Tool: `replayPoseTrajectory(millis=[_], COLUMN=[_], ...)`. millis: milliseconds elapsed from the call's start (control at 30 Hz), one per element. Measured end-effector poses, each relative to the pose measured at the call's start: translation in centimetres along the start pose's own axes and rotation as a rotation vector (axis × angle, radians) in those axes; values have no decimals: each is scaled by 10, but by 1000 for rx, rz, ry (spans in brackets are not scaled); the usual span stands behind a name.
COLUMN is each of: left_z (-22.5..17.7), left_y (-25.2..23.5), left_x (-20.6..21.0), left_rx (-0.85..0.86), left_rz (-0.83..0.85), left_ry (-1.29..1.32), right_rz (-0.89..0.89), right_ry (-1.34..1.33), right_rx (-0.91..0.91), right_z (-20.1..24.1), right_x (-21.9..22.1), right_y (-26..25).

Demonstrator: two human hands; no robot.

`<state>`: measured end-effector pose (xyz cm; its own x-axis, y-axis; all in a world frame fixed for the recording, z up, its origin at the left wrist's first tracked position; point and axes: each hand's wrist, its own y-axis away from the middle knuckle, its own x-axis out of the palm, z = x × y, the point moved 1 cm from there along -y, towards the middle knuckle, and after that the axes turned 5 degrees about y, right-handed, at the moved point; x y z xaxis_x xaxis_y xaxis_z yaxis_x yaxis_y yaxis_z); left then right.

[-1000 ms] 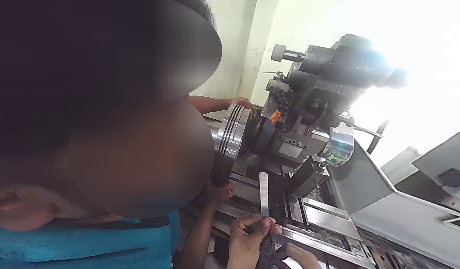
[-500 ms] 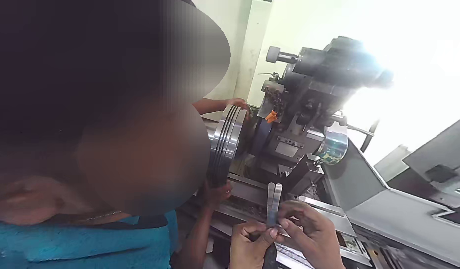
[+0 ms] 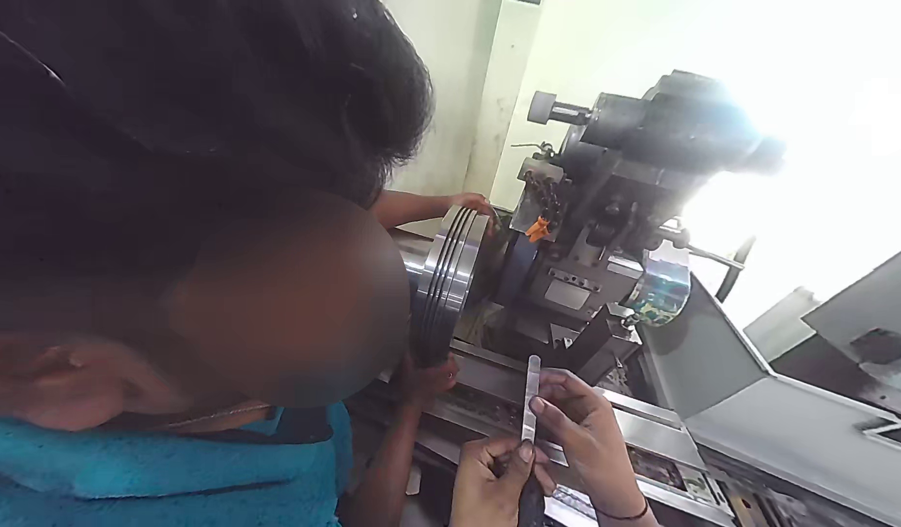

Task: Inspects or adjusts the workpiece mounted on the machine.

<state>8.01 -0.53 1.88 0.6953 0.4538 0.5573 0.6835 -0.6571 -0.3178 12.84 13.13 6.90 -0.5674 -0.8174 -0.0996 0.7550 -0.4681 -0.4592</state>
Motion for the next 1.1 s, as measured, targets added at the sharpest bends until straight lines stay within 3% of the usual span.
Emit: replayPoseTrajectory(millis=[367, 533, 867, 1100], left_z=[6, 11, 26, 0], left_y=[2, -1, -41, -65], left_x=[-5, -13, -35, -59], left_rx=[18, 47, 46, -154], left_rz=[-49, -90, -357, -397], left_ry=[-134, -111, 80, 168], right_rz=[-217, -217, -202, -251], right_ry=[169, 233, 502, 752], right_rx=[-195, -298, -141, -107], right_z=[4, -2, -33, -30], right_x=[18, 30, 70, 100], right_y=[-12, -21, -63, -86])
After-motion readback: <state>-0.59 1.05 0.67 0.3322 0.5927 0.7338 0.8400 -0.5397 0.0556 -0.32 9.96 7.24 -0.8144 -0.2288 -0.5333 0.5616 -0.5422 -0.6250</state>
